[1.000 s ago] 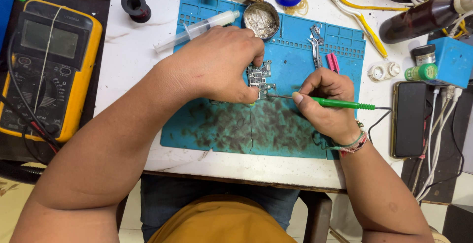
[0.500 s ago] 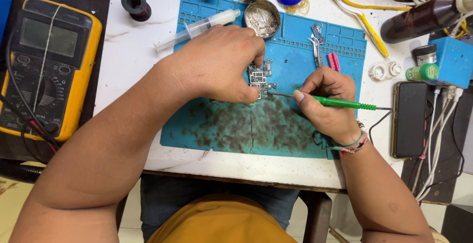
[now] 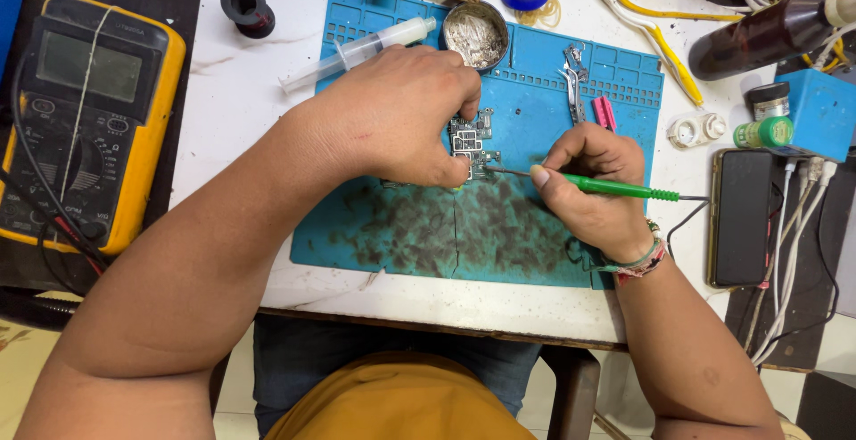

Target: The person holds a circuit board and uses a soldering iron to apply heat to specific points on its surface while holding small components with tweezers.

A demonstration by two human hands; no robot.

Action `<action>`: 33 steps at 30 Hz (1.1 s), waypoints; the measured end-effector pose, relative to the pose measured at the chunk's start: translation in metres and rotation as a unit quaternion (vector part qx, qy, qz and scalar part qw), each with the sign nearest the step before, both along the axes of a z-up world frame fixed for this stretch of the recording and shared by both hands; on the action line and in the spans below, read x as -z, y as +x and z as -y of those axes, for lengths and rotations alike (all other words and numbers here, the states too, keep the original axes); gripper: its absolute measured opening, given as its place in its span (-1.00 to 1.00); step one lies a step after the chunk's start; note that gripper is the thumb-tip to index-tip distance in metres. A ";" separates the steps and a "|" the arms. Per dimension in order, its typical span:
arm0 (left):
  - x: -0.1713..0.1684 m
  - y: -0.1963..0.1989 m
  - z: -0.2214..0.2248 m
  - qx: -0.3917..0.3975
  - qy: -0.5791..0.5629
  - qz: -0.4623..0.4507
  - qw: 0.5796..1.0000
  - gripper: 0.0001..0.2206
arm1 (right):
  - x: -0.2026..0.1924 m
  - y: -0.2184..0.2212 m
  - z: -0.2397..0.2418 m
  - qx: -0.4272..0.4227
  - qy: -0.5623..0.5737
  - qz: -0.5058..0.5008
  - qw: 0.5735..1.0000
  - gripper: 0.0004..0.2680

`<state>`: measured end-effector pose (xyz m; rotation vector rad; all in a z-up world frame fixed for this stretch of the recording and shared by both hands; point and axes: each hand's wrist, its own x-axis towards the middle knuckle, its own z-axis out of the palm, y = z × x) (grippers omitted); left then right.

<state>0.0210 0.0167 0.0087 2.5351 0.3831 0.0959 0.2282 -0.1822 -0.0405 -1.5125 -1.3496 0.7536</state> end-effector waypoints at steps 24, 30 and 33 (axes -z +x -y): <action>-0.003 -0.001 0.002 -0.009 0.001 -0.003 1.000 -0.54 | -0.001 -0.002 -0.001 0.007 0.009 0.001 1.000 -0.89; -0.003 0.000 0.002 -0.007 0.010 -0.003 1.000 -0.55 | -0.002 -0.002 -0.001 0.007 0.007 0.008 1.000 -0.89; -0.003 0.001 0.003 -0.002 0.012 -0.004 1.000 -0.54 | -0.001 -0.001 0.000 0.009 0.008 0.010 1.000 -0.89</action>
